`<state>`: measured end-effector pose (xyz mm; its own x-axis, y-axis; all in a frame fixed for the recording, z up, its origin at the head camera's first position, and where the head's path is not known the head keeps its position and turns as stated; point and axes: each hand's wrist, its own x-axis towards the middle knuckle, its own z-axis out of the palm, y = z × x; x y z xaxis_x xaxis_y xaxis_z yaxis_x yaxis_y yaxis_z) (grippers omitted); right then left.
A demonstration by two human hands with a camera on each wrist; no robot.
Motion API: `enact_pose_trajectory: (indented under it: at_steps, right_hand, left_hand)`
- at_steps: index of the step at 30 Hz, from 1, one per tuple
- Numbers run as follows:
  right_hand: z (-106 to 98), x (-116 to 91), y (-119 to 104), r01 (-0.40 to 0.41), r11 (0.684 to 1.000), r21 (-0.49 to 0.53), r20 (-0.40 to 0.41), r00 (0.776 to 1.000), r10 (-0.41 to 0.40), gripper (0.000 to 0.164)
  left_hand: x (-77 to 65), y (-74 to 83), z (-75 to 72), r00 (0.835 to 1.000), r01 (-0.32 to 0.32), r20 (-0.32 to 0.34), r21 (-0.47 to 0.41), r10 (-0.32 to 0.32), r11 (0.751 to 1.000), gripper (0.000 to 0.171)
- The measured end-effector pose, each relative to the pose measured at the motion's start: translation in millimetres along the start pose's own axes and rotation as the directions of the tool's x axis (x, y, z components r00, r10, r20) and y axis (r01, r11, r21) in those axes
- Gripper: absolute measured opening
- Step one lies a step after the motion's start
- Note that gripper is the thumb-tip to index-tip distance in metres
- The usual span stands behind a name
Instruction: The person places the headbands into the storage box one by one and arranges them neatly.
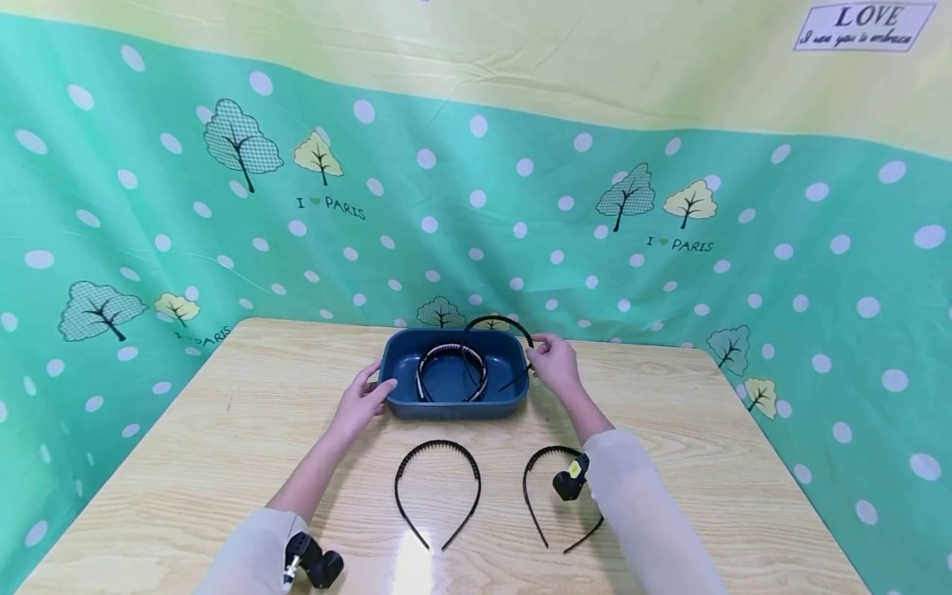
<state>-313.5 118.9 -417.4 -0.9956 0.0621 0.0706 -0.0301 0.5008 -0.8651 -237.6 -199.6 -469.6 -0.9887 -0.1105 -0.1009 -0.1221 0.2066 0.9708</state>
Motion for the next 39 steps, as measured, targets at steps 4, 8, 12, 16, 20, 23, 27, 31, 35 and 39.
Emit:
enact_pose_trajectory:
  at_steps: [4, 8, 12, 16, 20, 23, 27, 31, 35, 39]
  right_hand:
    - [3, -1, -3, -0.009, 1.000, 0.003, -0.001, 1.000, 0.009, 0.033]
    - [7, -2, -5, -0.005, 1.000, -0.008, 0.000, 1.000, 0.005, 0.033]
    - [10, -4, -8, 0.001, 1.000, -0.025, 0.004, 1.000, -0.001, 0.032]
    - [11, -6, -12, -0.001, 1.000, -0.026, 0.014, 1.000, 0.001, 0.032]
    - [14, -7, -15, 0.005, 1.000, -0.016, 0.022, 1.000, -0.004, 0.032]
    - [16, -6, -15, 0.019, 1.000, -0.013, 0.028, 0.999, -0.019, 0.032]
    - [19, -6, -16, 0.038, 0.999, -0.018, 0.037, 0.999, -0.037, 0.032]
    - [23, -7, -19, 0.052, 0.998, -0.021, 0.044, 0.998, -0.051, 0.032]
    - [27, -8, -20, 0.064, 0.998, -0.013, 0.047, 0.997, -0.063, 0.032]
    - [32, -10, -20, 0.062, 0.998, -0.006, 0.049, 0.997, -0.062, 0.032]
  left_hand:
    - [-0.2, -0.3, 0.0, 1.000, -0.003, 0.001, -0.005, 0.003, 1.000, 0.063]
    - [2.0, -5.0, 0.2, 1.000, -0.008, -0.002, 0.004, 0.008, 1.000, 0.064]
    - [2.3, -5.4, 0.0, 1.000, -0.008, -0.004, 0.006, 0.008, 1.000, 0.064]
    - [2.2, -4.9, 0.0, 1.000, -0.008, -0.006, -0.002, 0.008, 1.000, 0.064]
    - [2.2, -4.9, 0.2, 1.000, -0.008, -0.007, 0.001, 0.008, 1.000, 0.064]
    - [2.7, -5.7, 0.4, 1.000, -0.013, -0.004, 0.009, 0.013, 1.000, 0.065]
    - [2.8, -6.4, 0.3, 1.000, -0.019, -0.005, -0.001, 0.019, 1.000, 0.066]
    - [-0.9, -5.0, -0.5, 0.998, -0.065, -0.015, -0.016, 0.065, 0.998, 0.070]
    - [-3.3, -3.6, -0.7, 0.997, -0.080, -0.013, -0.014, 0.079, 0.997, 0.072]
    - [-0.6, -3.9, -0.2, 0.999, -0.032, -0.005, 0.002, 0.032, 0.999, 0.067]
